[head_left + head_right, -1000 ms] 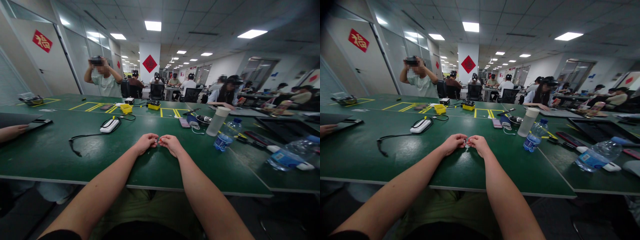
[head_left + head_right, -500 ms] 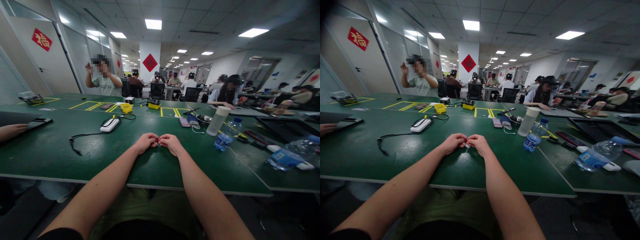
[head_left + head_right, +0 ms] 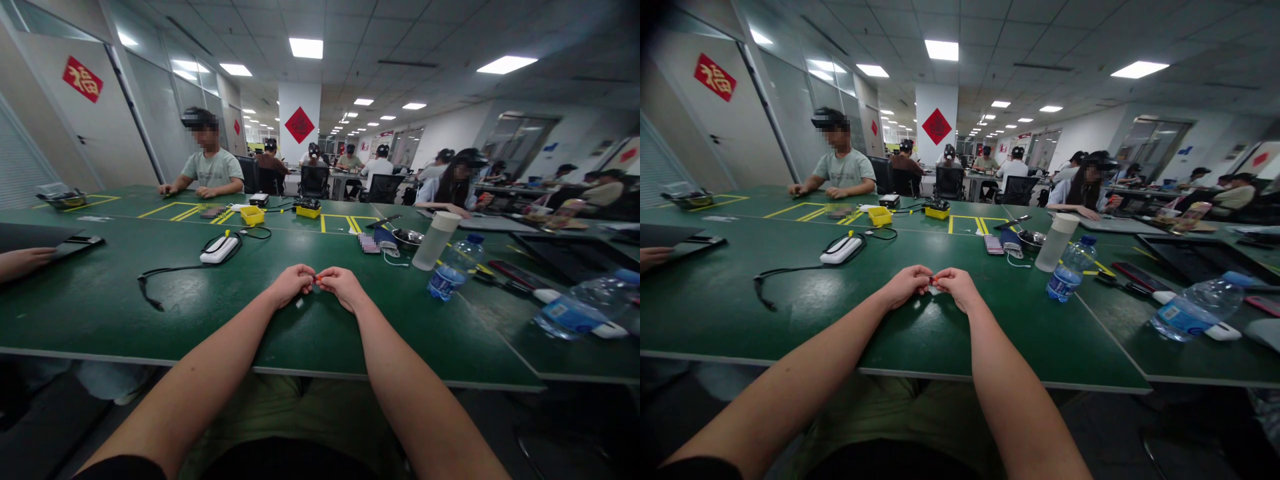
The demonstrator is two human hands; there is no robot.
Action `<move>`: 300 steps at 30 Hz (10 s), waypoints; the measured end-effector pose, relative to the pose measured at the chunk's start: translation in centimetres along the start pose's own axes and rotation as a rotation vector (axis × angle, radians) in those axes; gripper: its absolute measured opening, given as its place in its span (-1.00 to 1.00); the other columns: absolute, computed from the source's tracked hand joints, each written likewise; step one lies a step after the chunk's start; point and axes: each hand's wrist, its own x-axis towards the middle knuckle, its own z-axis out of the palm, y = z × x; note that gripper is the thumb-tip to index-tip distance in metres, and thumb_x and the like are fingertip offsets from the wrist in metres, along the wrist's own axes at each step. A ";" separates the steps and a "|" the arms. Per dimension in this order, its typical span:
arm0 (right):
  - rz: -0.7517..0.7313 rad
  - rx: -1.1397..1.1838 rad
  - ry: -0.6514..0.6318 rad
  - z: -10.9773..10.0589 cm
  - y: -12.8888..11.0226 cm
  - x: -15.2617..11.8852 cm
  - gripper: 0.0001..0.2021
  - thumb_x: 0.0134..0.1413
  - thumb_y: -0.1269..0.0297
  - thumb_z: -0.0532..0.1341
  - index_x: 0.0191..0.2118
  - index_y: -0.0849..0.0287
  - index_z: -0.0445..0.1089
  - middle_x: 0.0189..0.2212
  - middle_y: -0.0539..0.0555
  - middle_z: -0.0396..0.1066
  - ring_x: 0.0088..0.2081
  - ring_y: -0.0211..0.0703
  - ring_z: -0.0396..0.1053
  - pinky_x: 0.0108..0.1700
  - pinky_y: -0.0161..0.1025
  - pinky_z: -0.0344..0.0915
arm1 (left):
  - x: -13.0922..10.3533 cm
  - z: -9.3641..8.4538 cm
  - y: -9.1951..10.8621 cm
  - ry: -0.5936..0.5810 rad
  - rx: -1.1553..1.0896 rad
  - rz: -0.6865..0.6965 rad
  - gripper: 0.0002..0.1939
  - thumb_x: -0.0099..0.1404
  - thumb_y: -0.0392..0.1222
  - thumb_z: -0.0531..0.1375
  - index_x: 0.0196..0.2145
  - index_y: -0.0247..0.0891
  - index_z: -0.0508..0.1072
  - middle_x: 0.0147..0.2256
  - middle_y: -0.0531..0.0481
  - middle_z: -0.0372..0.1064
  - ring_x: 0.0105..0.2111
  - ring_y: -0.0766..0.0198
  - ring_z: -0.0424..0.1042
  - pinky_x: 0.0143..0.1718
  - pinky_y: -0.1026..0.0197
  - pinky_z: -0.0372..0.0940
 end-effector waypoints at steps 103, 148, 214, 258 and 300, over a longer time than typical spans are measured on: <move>0.020 0.014 0.025 -0.1 0.1 0.2 -0.88 -0.21 0.47 0.33 -0.43 0.27 0.41 -0.50 0.09 0.47 -0.48 -0.26 0.45 -0.40 -0.35 0.41 | 0.2 0.0 -0.2 -0.012 -0.124 -0.032 -0.76 0.13 -0.49 0.16 -0.21 -0.36 0.36 -0.41 -0.01 0.39 -0.47 0.39 0.44 -0.40 0.32 0.37; 0.019 -0.002 0.024 0.1 0.0 0.0 -0.83 -0.24 0.49 0.34 -0.40 0.26 0.42 -0.50 0.09 0.47 -0.48 -0.24 0.45 -0.39 -0.33 0.42 | 0.1 0.0 -0.4 -0.035 -0.085 -0.026 -0.78 0.02 -0.47 0.25 -0.31 -0.36 0.42 -0.45 -0.03 0.45 -0.44 0.37 0.46 -0.35 0.33 0.36; -0.058 -0.096 0.036 0.1 0.0 -0.1 -0.77 -0.31 0.32 0.37 -0.42 0.26 0.41 -0.53 0.04 0.44 -0.52 -0.27 0.35 -0.42 -0.30 0.29 | 0.3 0.0 -0.6 0.011 0.238 0.185 -0.80 0.10 -0.18 0.25 -0.32 -0.33 0.43 -0.48 0.01 0.41 -0.52 0.37 0.36 -0.46 0.33 0.25; -0.027 -0.116 0.039 -0.3 0.4 0.1 -0.75 -0.33 0.32 0.38 -0.41 0.26 0.43 -0.55 0.05 0.45 -0.53 -0.27 0.37 -0.44 -0.32 0.33 | 0.9 -0.3 -1.0 0.042 0.309 0.228 -0.76 0.06 -0.26 0.25 -0.27 -0.34 0.44 -0.46 -0.01 0.45 -0.47 0.34 0.42 -0.39 0.30 0.32; -0.094 -0.381 0.066 0.4 0.5 0.0 -0.87 -0.22 0.33 0.27 -0.43 0.24 0.41 -0.63 0.01 0.39 -0.60 -0.26 0.35 -0.54 -0.33 0.30 | 0.1 -0.2 -0.1 0.060 0.467 0.132 -0.82 0.08 -0.19 0.20 -0.35 -0.33 0.49 -0.56 0.04 0.38 -0.58 0.37 0.29 -0.56 0.35 0.14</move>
